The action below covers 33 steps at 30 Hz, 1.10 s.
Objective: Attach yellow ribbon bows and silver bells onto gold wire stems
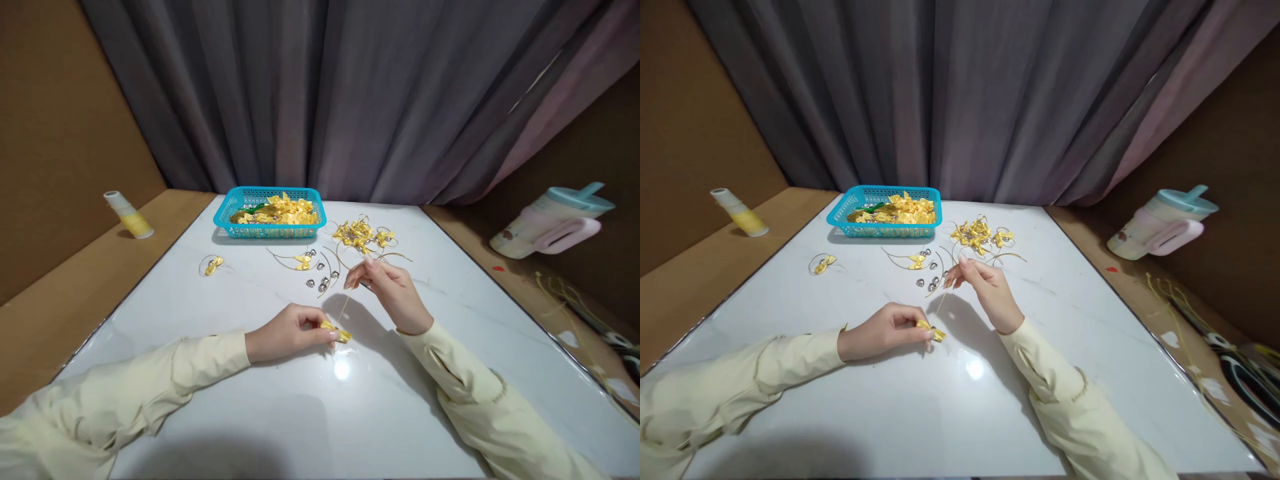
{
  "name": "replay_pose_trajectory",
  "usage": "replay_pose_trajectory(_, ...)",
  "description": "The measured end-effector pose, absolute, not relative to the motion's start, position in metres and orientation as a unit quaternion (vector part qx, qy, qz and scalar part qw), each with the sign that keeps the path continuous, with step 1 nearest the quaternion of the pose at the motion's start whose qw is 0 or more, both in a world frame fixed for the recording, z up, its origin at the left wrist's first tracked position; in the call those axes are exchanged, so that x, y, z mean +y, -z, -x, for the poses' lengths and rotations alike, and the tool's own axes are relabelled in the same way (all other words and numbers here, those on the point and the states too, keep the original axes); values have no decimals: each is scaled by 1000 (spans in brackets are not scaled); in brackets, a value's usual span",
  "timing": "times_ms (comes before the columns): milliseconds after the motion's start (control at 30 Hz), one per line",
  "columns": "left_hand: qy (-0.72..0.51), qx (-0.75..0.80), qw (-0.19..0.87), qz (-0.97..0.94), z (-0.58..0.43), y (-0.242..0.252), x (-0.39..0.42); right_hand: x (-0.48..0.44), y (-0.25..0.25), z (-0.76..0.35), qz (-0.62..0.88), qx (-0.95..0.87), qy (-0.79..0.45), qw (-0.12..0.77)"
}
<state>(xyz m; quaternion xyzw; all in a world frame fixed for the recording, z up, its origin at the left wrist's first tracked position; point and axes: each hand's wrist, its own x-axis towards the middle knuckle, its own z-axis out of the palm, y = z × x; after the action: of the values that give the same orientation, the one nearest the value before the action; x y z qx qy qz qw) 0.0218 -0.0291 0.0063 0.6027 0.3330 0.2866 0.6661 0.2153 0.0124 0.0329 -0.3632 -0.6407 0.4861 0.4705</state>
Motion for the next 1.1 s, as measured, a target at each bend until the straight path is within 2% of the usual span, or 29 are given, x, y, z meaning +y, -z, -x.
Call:
replay_pose_trajectory(233, -318, 341, 680, -566, -22, -4, -23, 3, -47, -213, 306, -565, -616, 456)
replay_pose_trajectory(600, -332, 368, 717, -489, -21, -2, -15, -3, -49, -208, 304, -543, -661, 418)
replay_pose_trajectory(1100, -303, 365, 727, -496, -21, -6, -15, -4, -44, -202, 299, -511, -696, 407)
